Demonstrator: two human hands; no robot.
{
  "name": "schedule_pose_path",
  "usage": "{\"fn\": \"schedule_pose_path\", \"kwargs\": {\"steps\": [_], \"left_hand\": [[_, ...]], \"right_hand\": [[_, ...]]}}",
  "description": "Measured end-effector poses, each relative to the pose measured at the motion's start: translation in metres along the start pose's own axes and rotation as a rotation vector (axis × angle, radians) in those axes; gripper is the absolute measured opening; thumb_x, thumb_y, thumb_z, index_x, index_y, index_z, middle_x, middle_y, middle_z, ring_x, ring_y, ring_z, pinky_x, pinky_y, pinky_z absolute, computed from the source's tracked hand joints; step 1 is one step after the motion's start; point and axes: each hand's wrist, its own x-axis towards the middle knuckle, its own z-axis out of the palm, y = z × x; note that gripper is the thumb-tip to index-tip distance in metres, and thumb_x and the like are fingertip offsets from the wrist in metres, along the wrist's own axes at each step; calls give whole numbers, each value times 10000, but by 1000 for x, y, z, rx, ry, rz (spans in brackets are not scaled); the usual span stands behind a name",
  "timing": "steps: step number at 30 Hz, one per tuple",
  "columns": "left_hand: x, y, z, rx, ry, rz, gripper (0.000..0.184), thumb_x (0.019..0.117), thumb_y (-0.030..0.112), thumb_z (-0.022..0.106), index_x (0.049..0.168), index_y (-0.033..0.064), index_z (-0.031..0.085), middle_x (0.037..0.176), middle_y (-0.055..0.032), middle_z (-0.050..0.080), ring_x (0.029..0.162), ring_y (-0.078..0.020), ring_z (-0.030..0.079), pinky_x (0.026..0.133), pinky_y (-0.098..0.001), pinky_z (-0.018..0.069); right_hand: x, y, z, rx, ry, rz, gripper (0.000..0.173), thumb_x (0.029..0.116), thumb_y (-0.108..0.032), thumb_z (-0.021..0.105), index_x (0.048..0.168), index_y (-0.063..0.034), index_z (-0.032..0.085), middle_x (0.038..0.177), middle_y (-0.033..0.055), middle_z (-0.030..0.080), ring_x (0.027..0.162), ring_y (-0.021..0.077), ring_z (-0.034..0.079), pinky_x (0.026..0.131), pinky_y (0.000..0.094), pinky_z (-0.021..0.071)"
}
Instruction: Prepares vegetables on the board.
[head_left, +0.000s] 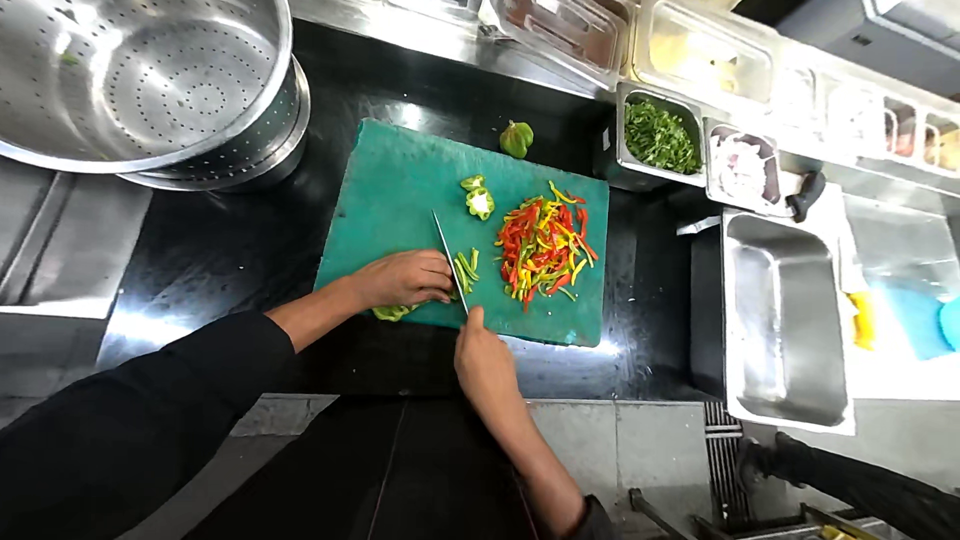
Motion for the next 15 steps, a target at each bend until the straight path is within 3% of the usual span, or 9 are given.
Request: {"fn": "schedule_pose_path", "kwargs": {"steps": [3, 5, 7, 11, 15], "left_hand": [[1, 13, -8, 55, -79, -107, 236, 968, 268, 674, 944, 54, 772, 1037, -95, 736, 1105, -249, 674, 1024, -356, 517], [2, 35, -13, 171, -176, -265, 239, 956, 272, 688, 1062, 68, 755, 1170, -106, 711, 1197, -285, 640, 1049, -428, 511], [-8, 55, -7, 222, -164, -385, 246, 975, 192, 668, 1167, 53, 732, 1252, -127, 683, 1249, -301, 619, 1086, -440, 490], [-19, 41, -1, 171, -75, -294, 231, 1017, 142, 588, 1161, 28, 728, 1239, -115, 701, 1266, -254, 616, 1131, -362, 447], [3, 29, -1, 136, -132, -297, 221, 1010, 176, 616, 1131, 46, 748, 1213, -97, 703, 1239, -250, 618, 1111, -366, 463]], "right_hand": [[8, -6, 3, 6, 41, -15, 280, 1112, -263, 409, 1330, -91, 443, 914, 169, 679, 857, 365, 722, 708, 510, 578], [10, -4, 1, 8, 33, -19, 279, 1111, -259, 403, 1336, -100, 446, 935, 166, 684, 870, 362, 723, 722, 507, 580], [7, 0, 0, 5, -14, -13, 287, 1113, -261, 390, 1349, -106, 442, 990, 166, 682, 921, 356, 719, 769, 499, 579], [4, 9, -7, 11, -63, 5, 305, 1116, -267, 382, 1366, -104, 449, 1028, 175, 694, 994, 359, 714, 833, 506, 567], [8, 15, -9, 54, -13, 27, 307, 1113, -273, 400, 1355, -93, 450, 987, 184, 686, 941, 373, 716, 792, 526, 570]]}}
